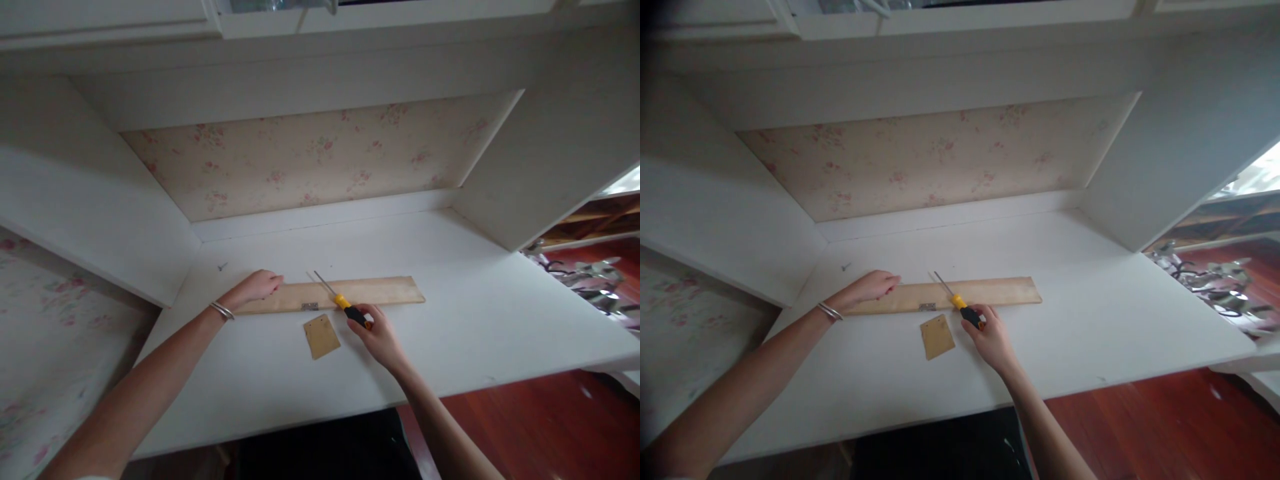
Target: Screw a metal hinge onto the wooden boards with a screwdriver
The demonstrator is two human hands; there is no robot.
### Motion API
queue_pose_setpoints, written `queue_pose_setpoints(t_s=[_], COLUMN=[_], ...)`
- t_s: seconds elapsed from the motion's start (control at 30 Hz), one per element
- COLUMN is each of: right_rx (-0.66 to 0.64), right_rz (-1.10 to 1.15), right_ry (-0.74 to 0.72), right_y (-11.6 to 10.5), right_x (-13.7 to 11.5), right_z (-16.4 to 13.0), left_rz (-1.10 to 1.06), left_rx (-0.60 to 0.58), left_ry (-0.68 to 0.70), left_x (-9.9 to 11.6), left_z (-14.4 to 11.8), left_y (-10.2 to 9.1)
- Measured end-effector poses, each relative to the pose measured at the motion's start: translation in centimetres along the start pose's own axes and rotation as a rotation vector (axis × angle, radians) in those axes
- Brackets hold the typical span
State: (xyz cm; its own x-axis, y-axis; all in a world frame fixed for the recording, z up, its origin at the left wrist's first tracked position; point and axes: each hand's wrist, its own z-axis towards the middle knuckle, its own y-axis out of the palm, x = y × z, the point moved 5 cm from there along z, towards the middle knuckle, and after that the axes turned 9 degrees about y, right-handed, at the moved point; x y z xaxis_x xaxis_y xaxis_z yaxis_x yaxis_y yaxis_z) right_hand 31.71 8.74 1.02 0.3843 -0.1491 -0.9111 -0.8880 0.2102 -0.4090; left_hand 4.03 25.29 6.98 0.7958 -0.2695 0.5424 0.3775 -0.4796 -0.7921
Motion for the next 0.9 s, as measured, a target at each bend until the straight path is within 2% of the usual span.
queue_pose_setpoints(t_s=[0.1, 0.2, 0.3, 0.4, 0.5, 0.7, 0.9], right_rx=[-0.05, -0.067, -0.062, -0.073, -0.069, -0.03, 0.179], right_rz=[0.007, -0.046, -0.057, -0.056, -0.072, -0.034, 0.194], right_ry=[0.04, 0.068, 0.08, 0.085, 0.101, 0.137, 0.198], right_y=[0.7, 1.2, 1.2, 1.0, 1.0, 1.0, -1.8], right_x=[0.8, 1.3, 1.3, 1.1, 1.1, 0.9, -0.3], right_z=[-0.2, -0.5, -0.7, -0.8, -0.9, -1.1, -2.7], left_rz=[0.23, 0.335, 0.38, 0.409, 0.417, 0.414, 0.381], left_rx=[0.121, 0.235, 0.32, 0.381, 0.408, 0.437, 0.463], left_ry=[0.003, -0.092, -0.188, -0.271, -0.3, -0.296, -0.33], left_x=[-3.2, -7.2, -10.8, -13.4, -14.9, -16.4, -17.8], left_z=[-0.1, -0.4, -1.1, -1.7, -1.9, -1.2, -0.5], left_y=[-2.6, -4.5, -5.5, -5.7, -5.5, -5.3, -5.9])
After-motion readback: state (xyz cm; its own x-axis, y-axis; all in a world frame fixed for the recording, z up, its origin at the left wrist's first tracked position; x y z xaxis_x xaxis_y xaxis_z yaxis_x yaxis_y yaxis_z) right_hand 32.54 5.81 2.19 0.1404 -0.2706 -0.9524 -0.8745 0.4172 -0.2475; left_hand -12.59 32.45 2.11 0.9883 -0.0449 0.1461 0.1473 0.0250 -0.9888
